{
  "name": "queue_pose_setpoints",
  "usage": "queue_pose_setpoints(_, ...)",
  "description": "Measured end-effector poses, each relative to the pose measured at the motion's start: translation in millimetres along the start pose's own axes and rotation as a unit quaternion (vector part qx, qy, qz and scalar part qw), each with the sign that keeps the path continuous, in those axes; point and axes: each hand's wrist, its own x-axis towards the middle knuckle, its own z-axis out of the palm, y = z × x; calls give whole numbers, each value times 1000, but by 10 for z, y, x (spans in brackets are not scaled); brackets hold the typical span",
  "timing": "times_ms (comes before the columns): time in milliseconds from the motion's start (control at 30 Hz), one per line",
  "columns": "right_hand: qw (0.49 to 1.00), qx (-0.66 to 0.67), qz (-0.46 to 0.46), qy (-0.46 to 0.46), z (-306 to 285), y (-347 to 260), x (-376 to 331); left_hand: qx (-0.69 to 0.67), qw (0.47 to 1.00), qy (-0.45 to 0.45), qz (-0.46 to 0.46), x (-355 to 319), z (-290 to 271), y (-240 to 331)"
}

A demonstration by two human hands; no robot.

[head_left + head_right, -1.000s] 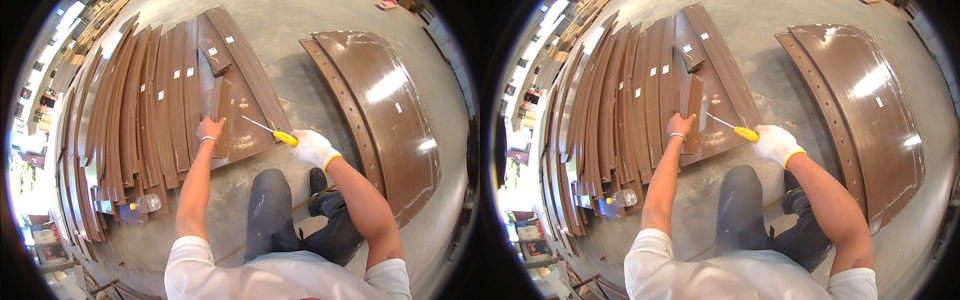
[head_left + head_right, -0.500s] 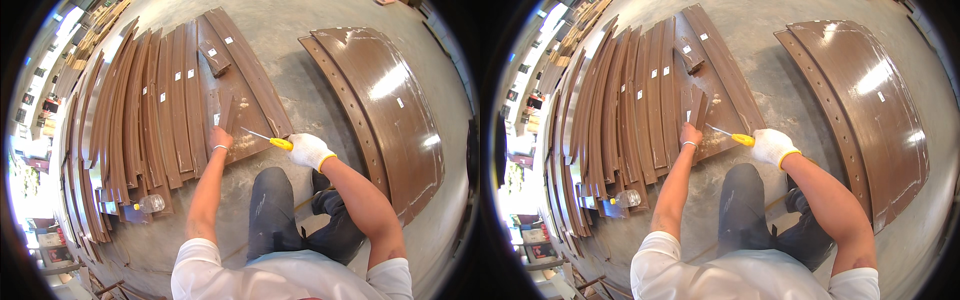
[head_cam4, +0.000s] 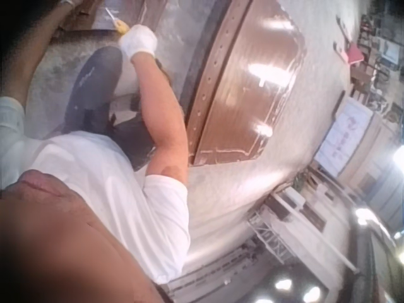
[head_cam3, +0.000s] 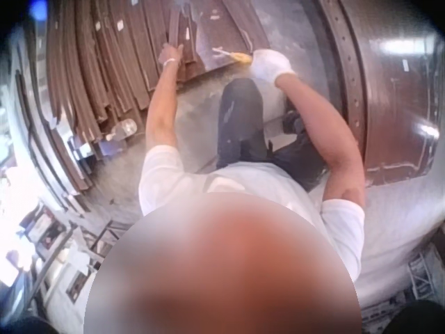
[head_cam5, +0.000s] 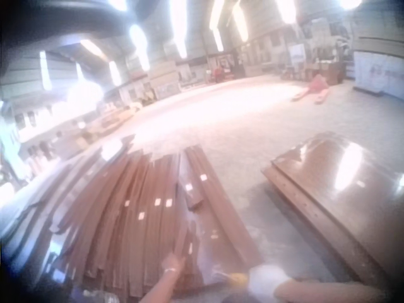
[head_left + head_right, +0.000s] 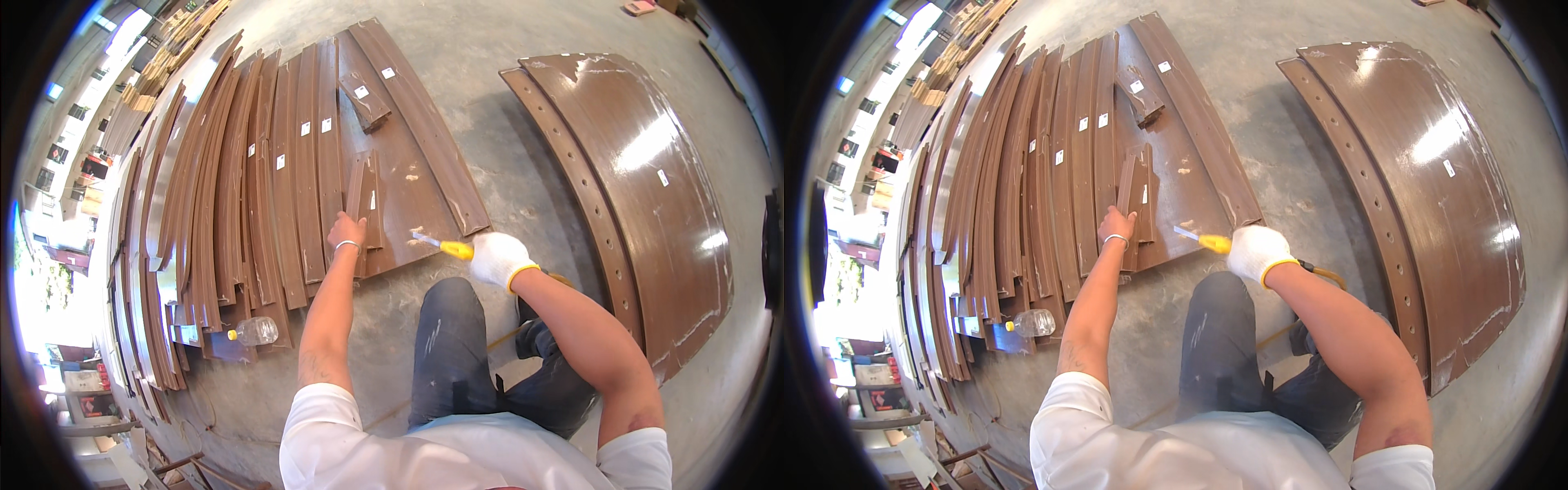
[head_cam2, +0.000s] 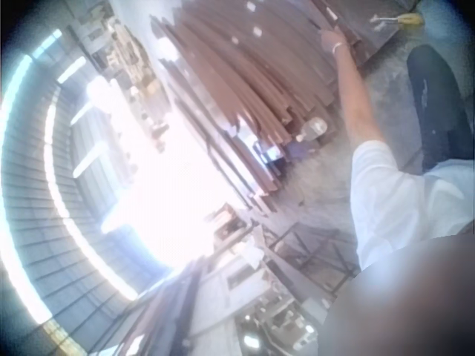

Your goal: The person kneels on the floor and applies glue to the edges of several brown wooden pieces using a yellow glue gun. They pick up each piece, apply glue, and place it on a nearby wooden rack.

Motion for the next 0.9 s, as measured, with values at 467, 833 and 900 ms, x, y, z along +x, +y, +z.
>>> queue_pose_setpoints(467,999,-35,4,-39,262,-15,148,-231,971,7,-58,167,282,-133)
queue_pose_setpoints(833,979,-3,193,64,197,665,78,-421,893,91,-131,205,496,-20)
queue_pose_setpoints(900,971,23,196,131,7,720,110,-383,912,70,-132,117,427,74)
